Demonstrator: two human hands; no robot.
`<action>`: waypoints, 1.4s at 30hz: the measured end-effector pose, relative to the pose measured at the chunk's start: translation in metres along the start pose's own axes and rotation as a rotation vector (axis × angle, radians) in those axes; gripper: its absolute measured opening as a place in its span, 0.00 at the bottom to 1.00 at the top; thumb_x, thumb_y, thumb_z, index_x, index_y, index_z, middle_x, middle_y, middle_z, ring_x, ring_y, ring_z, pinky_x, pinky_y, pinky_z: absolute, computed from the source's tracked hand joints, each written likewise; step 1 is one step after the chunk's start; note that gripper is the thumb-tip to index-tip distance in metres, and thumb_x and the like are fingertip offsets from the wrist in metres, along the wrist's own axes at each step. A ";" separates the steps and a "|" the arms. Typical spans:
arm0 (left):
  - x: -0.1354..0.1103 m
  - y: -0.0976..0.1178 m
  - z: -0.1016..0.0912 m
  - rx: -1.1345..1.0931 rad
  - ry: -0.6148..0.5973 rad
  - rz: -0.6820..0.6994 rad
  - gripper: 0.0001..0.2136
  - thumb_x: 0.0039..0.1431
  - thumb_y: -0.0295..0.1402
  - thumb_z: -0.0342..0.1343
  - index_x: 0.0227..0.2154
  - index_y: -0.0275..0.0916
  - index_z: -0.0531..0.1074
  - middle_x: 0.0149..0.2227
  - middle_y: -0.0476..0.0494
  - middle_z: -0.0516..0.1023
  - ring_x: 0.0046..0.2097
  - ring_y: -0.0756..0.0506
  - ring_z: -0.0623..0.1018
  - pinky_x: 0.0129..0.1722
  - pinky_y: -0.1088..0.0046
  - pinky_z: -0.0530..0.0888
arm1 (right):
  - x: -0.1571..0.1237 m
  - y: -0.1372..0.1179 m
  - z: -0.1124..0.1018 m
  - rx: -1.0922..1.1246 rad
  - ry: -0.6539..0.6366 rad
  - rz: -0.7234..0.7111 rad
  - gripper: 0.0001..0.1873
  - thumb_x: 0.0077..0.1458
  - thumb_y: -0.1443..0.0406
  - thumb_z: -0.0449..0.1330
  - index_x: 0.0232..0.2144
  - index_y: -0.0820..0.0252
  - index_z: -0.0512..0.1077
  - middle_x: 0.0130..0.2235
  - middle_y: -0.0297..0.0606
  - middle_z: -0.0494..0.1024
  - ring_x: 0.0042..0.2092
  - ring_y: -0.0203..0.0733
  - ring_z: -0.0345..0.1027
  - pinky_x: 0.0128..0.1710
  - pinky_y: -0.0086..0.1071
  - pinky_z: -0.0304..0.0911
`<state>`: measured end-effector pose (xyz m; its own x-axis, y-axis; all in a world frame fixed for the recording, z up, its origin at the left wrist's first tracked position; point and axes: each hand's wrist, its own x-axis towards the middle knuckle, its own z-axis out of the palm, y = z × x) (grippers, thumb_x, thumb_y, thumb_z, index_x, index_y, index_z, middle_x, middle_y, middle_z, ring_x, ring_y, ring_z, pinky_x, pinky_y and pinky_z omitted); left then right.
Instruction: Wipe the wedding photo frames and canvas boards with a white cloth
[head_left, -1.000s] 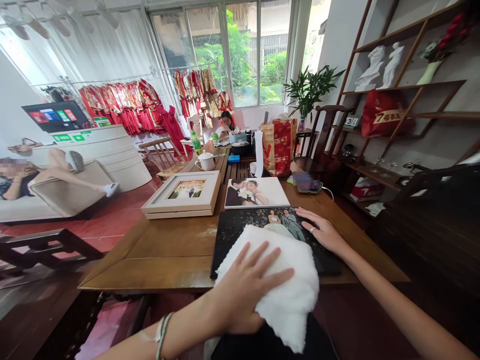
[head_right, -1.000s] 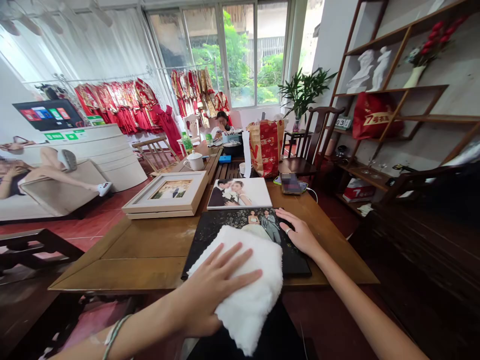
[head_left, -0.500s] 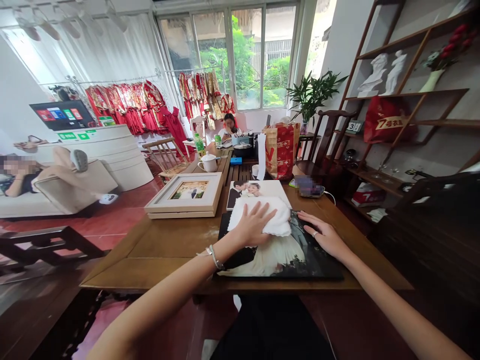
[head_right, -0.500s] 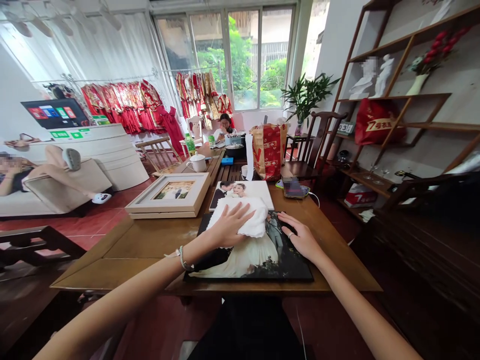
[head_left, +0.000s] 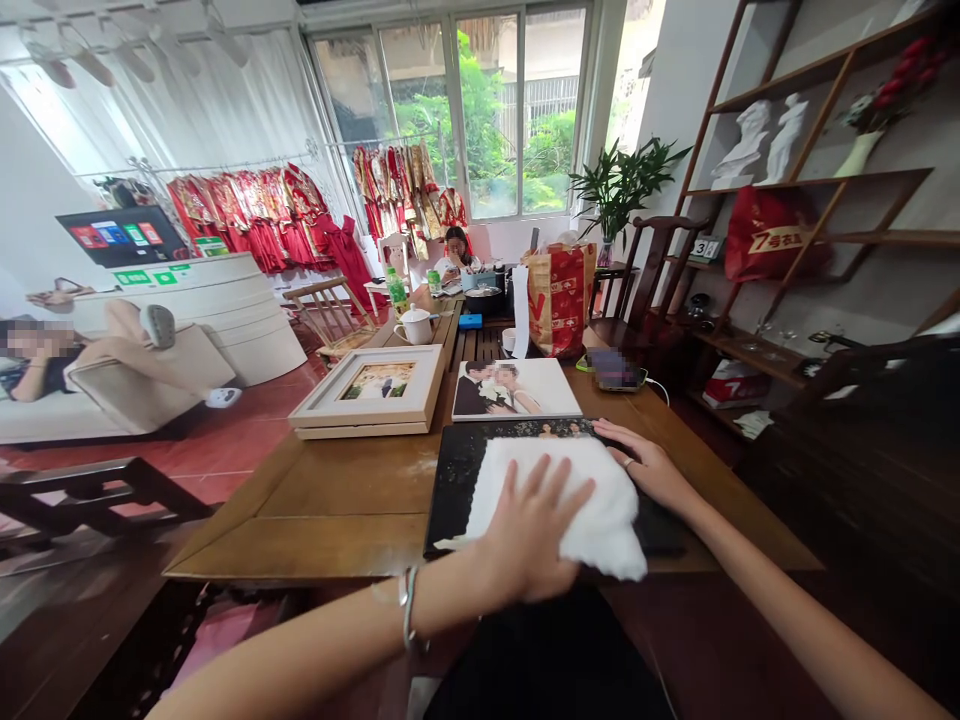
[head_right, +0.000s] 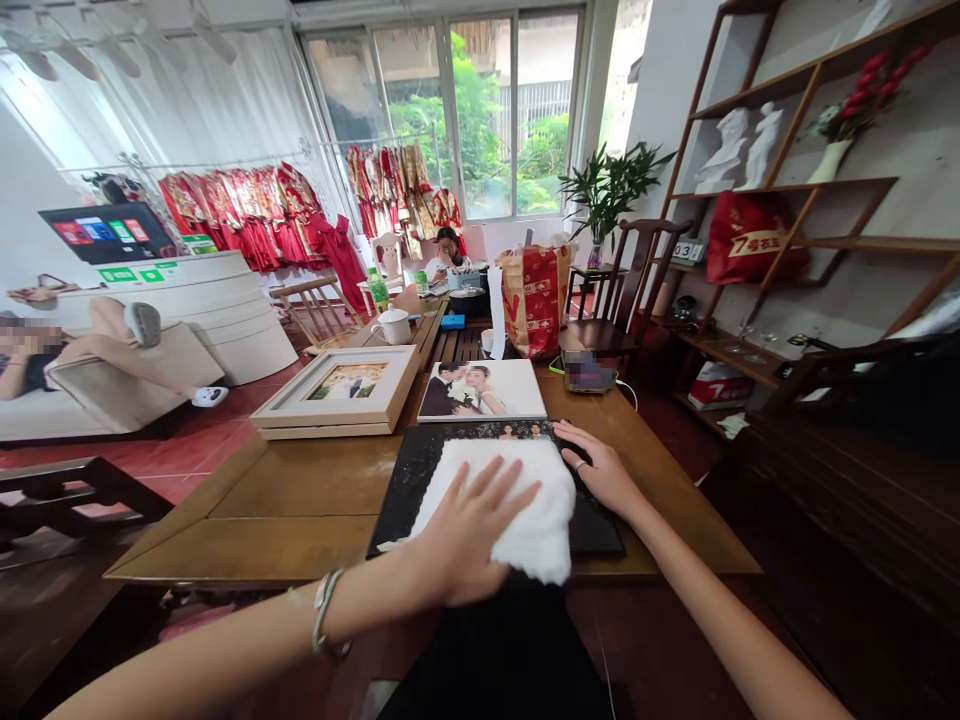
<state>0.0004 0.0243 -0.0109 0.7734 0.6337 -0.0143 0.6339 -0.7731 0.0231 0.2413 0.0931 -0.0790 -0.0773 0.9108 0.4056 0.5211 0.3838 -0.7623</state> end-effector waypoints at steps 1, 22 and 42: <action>0.012 -0.010 -0.001 0.010 0.004 -0.037 0.37 0.52 0.43 0.51 0.62 0.42 0.41 0.65 0.37 0.40 0.63 0.31 0.42 0.56 0.41 0.45 | 0.000 0.000 0.000 0.002 0.003 0.002 0.18 0.52 0.62 0.54 0.46 0.52 0.72 0.54 0.38 0.70 0.58 0.47 0.58 0.59 0.48 0.50; -0.001 0.048 0.000 -0.024 0.068 0.118 0.38 0.53 0.47 0.48 0.61 0.31 0.43 0.65 0.34 0.40 0.63 0.31 0.36 0.57 0.42 0.42 | 0.004 0.004 -0.004 0.165 -0.004 0.039 0.18 0.53 0.59 0.52 0.43 0.53 0.74 0.53 0.38 0.71 0.58 0.47 0.58 0.60 0.45 0.49; 0.067 0.004 0.004 0.089 0.113 -0.190 0.34 0.55 0.45 0.49 0.61 0.32 0.48 0.64 0.32 0.44 0.62 0.29 0.44 0.55 0.39 0.48 | 0.002 0.004 -0.004 0.172 -0.003 0.075 0.18 0.50 0.58 0.55 0.42 0.54 0.74 0.54 0.37 0.70 0.57 0.52 0.59 0.58 0.48 0.52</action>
<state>0.0547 0.0631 -0.0159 0.6381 0.7631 0.1020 0.7697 -0.6358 -0.0581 0.2468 0.0953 -0.0790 -0.0462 0.9382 0.3429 0.3721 0.3347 -0.8657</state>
